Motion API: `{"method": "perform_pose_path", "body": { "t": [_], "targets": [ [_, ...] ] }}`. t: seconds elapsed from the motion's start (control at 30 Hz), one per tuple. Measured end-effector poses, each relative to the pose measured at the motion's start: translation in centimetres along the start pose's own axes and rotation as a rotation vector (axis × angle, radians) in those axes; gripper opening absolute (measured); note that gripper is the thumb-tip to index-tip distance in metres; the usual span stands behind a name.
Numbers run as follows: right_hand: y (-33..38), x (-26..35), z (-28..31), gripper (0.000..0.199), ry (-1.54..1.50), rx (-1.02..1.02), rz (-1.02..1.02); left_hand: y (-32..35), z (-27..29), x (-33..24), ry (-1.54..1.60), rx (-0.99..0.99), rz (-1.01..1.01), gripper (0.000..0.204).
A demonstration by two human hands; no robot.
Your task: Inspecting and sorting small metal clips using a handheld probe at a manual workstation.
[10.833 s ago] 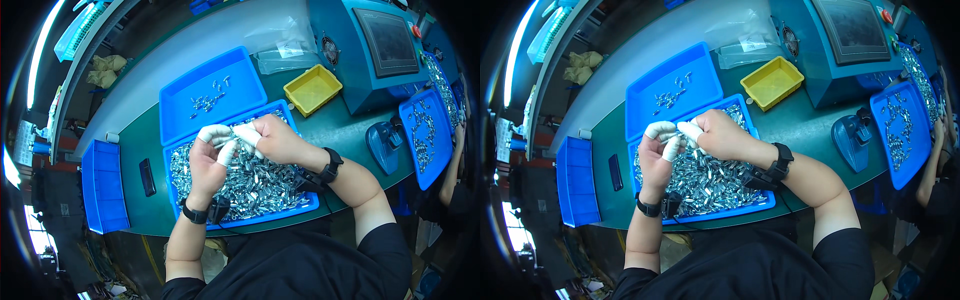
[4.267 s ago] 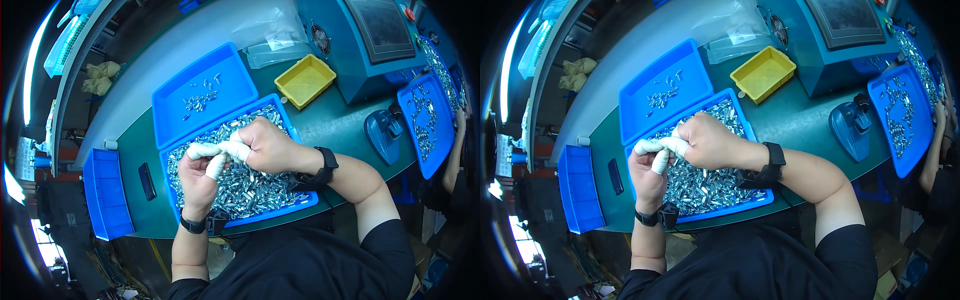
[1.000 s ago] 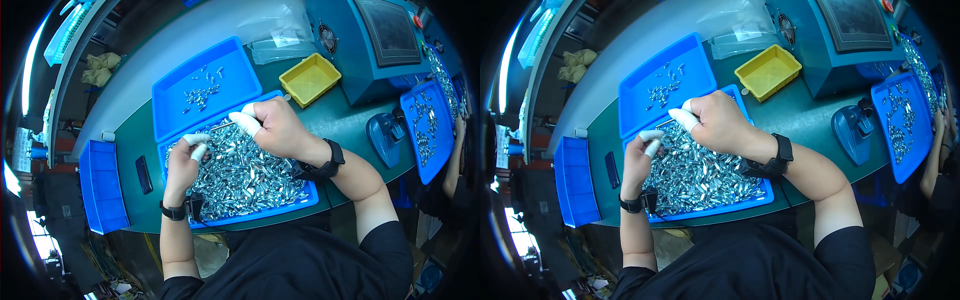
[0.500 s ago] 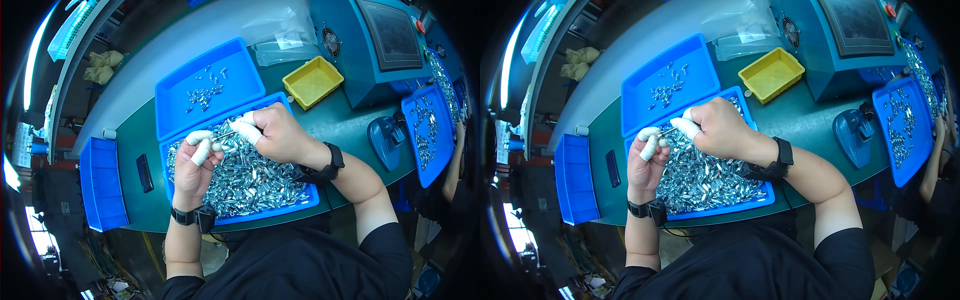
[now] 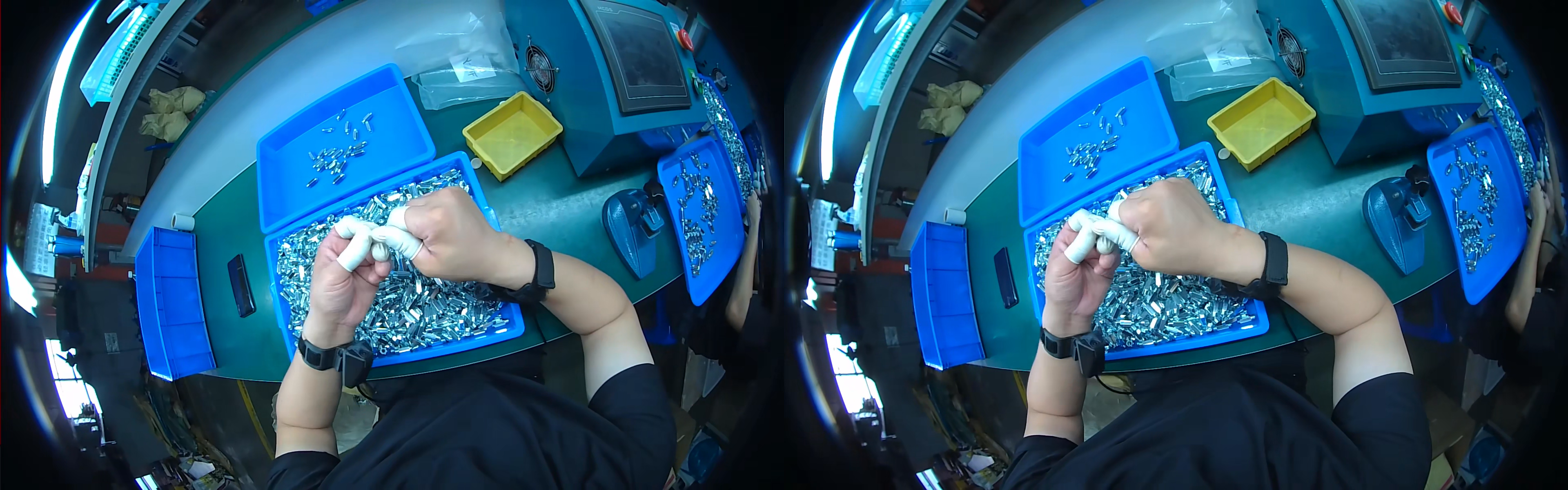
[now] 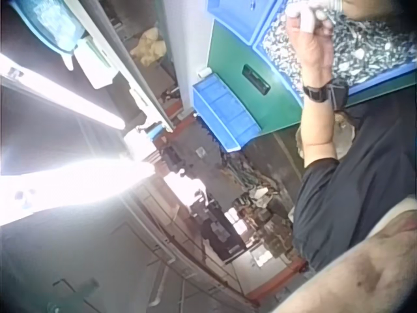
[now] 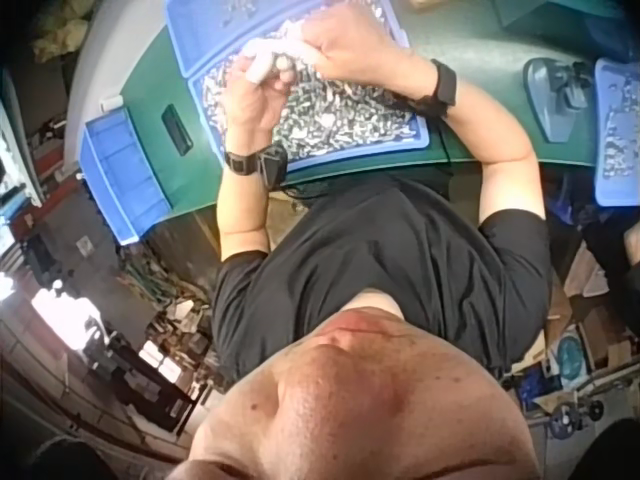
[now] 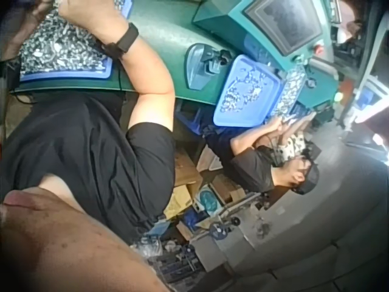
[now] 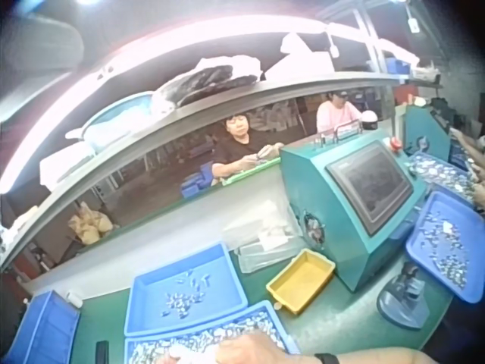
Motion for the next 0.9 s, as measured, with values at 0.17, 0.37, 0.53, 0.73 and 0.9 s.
{"method": "perform_pose_path", "body": {
  "t": [0.17,0.37,0.53,0.73,0.9],
  "targets": [
    [-0.4,-0.3,-0.6,0.016,-0.346,0.070,-0.252,0.8,-1.4,-0.7,-0.212,-0.071,-0.160,0.007],
    [0.6,-2.0,-1.6,0.022,-0.635,0.061,-0.472,0.0,-1.5,-1.4,-0.423,-0.066,-0.204,0.010],
    [0.6,-2.2,-0.9,0.026,-0.406,0.020,-0.393,-0.5,-0.7,-1.2,-0.353,-0.142,-0.134,0.009],
    [0.7,-1.6,-1.3,0.034,-0.505,0.023,-0.386,0.2,-1.4,-1.7,-0.565,-0.142,-0.341,0.007],
    [1.3,-2.9,-2.6,0.037,-0.653,0.095,-0.596,0.0,-0.6,-2.0,-0.550,-0.114,-0.253,0.007]
  ]
}}
Point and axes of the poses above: each hand's wrist, its own y-axis away from the middle knuckle, its own z-axis out of the back of the hand, x = y × z, the point moved 6 cm from there along -y, towards the middle knuckle, and after that the axes turned 6 degrees about z, right-handed, at the moved point
